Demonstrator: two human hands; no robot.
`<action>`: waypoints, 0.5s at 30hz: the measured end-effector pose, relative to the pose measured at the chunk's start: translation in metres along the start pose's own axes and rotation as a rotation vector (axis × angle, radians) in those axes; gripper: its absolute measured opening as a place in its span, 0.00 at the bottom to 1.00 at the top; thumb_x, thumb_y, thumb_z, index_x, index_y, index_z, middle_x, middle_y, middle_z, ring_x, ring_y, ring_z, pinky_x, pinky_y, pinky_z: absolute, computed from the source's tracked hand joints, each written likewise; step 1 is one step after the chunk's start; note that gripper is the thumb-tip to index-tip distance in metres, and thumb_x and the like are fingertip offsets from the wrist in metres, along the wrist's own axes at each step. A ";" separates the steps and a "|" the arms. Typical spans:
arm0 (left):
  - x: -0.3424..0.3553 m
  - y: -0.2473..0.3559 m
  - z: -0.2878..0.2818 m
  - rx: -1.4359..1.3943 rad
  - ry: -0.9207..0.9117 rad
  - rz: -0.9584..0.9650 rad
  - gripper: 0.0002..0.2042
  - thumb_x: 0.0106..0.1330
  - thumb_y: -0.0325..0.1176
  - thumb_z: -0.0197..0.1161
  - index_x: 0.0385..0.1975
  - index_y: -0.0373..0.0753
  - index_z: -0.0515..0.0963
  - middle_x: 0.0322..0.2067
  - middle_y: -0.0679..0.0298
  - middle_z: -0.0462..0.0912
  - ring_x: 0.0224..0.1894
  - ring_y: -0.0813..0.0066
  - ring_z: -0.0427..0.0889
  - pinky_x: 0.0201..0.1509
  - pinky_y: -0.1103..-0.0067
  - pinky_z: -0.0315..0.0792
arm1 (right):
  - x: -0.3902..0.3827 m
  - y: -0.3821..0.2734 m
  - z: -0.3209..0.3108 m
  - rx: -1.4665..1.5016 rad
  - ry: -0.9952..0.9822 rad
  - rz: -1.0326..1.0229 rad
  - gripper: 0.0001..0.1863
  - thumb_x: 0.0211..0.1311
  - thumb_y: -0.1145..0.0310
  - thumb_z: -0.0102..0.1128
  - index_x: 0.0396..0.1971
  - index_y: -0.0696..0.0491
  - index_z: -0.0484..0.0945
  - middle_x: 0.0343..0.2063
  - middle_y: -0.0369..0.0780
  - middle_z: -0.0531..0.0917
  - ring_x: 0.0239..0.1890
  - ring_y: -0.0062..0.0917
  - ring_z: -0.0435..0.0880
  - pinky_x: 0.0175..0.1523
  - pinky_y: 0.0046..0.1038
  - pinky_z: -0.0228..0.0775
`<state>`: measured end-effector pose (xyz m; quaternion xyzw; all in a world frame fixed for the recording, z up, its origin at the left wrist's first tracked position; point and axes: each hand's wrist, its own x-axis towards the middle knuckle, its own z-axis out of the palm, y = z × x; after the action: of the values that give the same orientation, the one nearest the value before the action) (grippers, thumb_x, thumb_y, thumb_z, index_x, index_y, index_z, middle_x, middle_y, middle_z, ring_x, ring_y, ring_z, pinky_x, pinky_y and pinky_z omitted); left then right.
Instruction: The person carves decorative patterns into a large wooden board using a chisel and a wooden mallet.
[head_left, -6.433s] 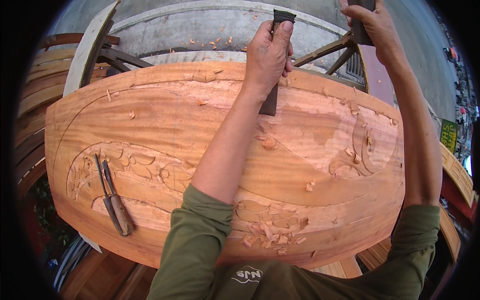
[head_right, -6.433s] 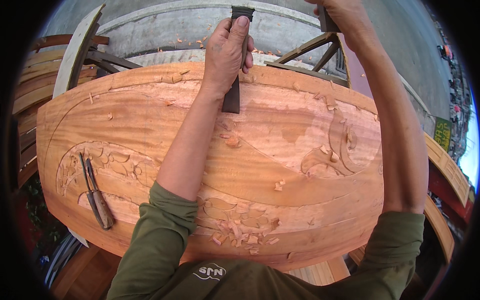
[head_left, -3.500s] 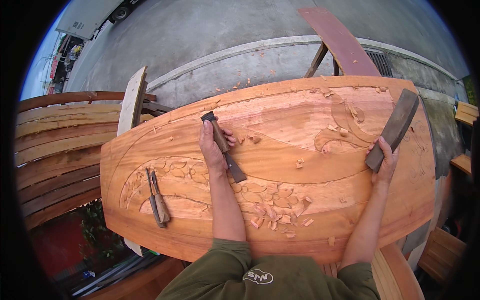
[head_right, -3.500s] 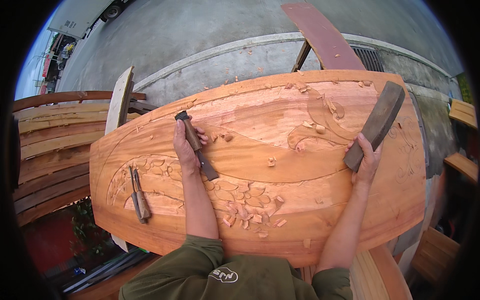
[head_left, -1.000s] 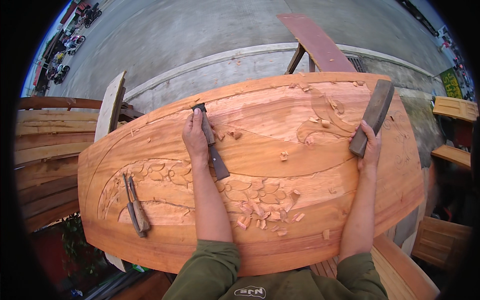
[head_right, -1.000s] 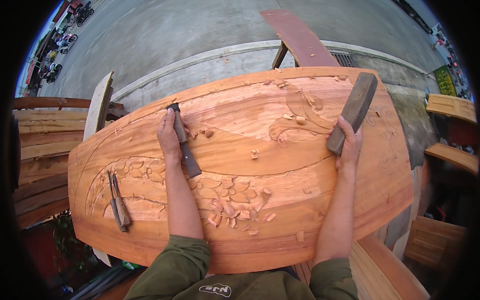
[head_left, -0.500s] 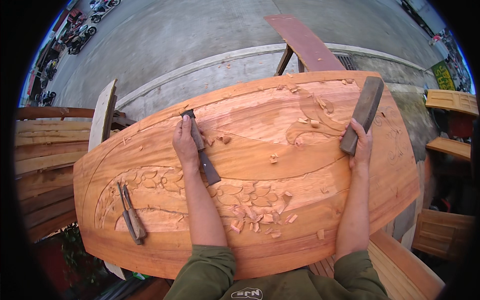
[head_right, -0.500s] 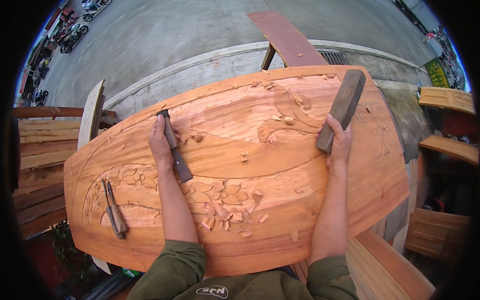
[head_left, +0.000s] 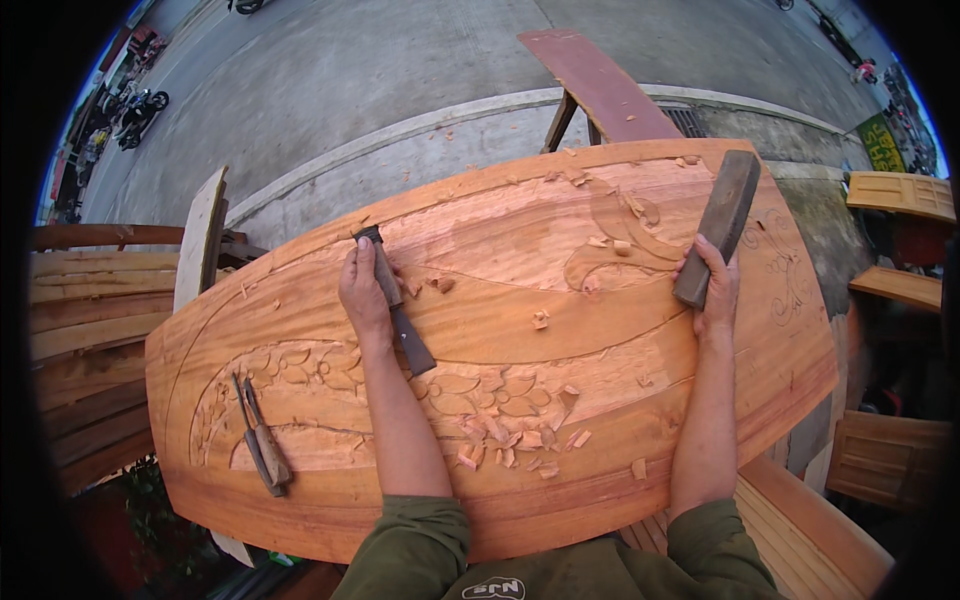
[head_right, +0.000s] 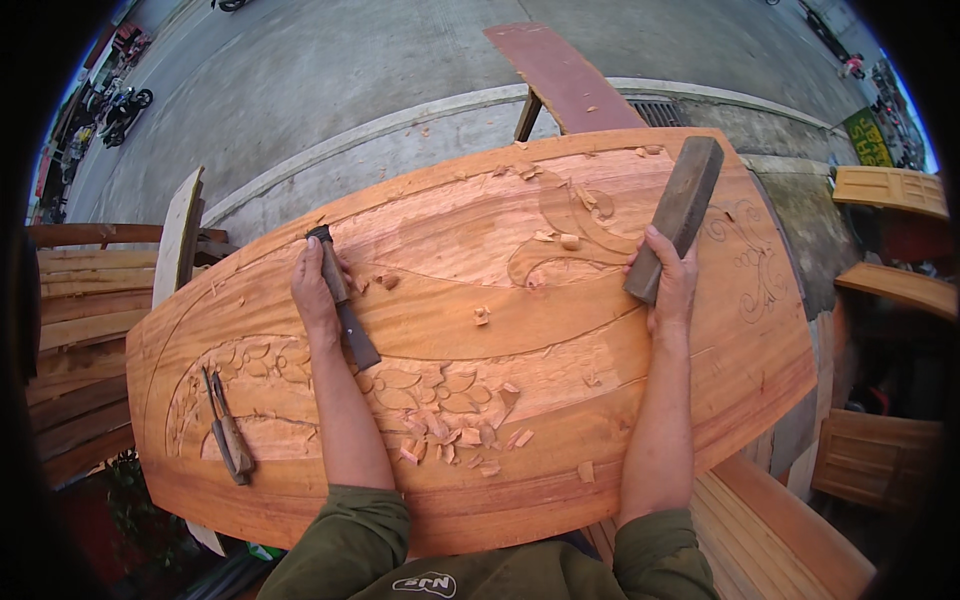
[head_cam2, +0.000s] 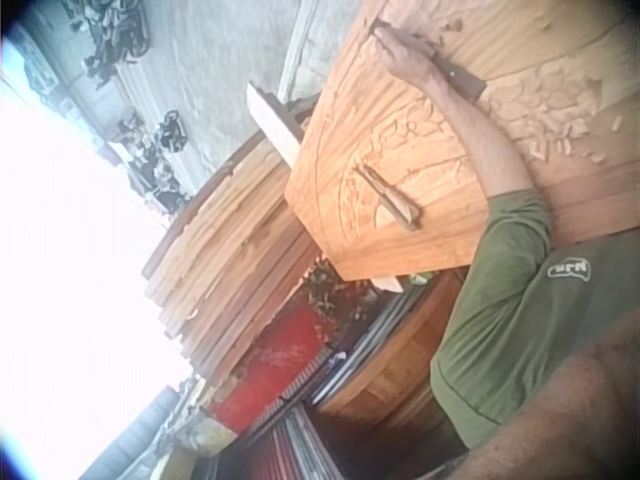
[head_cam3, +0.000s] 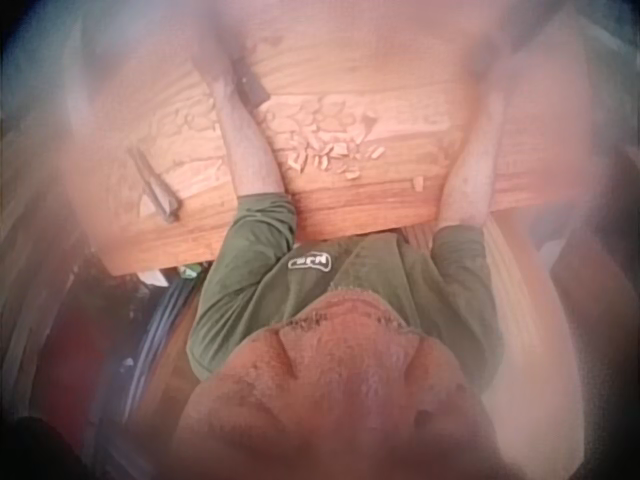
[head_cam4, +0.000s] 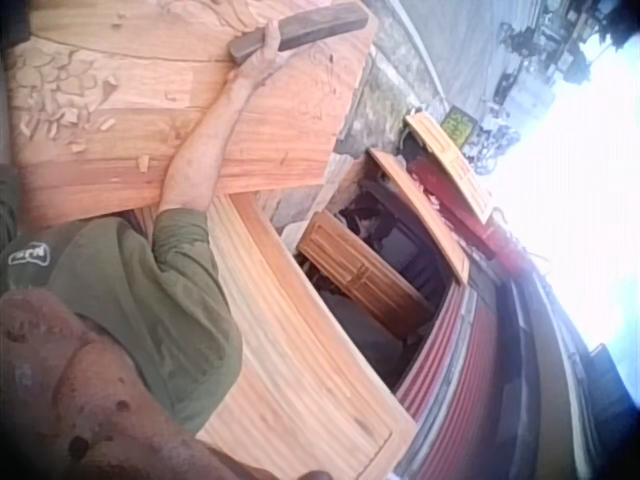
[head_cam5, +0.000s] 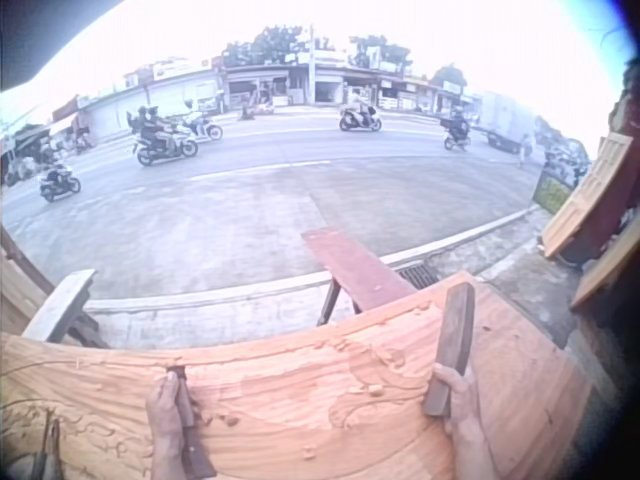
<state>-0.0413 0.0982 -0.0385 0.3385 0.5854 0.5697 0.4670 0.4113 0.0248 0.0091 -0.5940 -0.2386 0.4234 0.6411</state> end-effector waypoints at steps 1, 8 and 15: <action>0.000 0.001 0.000 0.004 0.007 0.003 0.19 0.83 0.50 0.58 0.39 0.38 0.81 0.25 0.64 0.83 0.21 0.79 0.79 0.26 0.81 0.75 | 0.000 0.000 0.000 0.000 0.001 -0.001 0.21 0.68 0.63 0.72 0.53 0.52 0.72 0.32 0.38 0.80 0.26 0.24 0.84 0.30 0.28 0.82; 0.000 0.002 0.000 0.024 0.006 0.005 0.20 0.83 0.50 0.59 0.37 0.38 0.81 0.24 0.64 0.82 0.20 0.79 0.80 0.25 0.81 0.75 | -0.001 -0.001 0.002 -0.008 0.008 0.009 0.22 0.68 0.63 0.72 0.53 0.53 0.72 0.32 0.38 0.80 0.26 0.24 0.84 0.30 0.28 0.83; 0.000 0.003 0.001 0.036 0.003 0.014 0.20 0.83 0.51 0.58 0.37 0.38 0.81 0.24 0.64 0.82 0.20 0.79 0.79 0.25 0.81 0.74 | 0.001 0.002 -0.001 0.001 0.006 0.006 0.19 0.70 0.62 0.70 0.52 0.54 0.73 0.33 0.39 0.81 0.28 0.24 0.85 0.30 0.29 0.82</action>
<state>-0.0405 0.0985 -0.0357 0.3499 0.5940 0.5628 0.4560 0.4120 0.0253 0.0064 -0.5957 -0.2349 0.4236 0.6407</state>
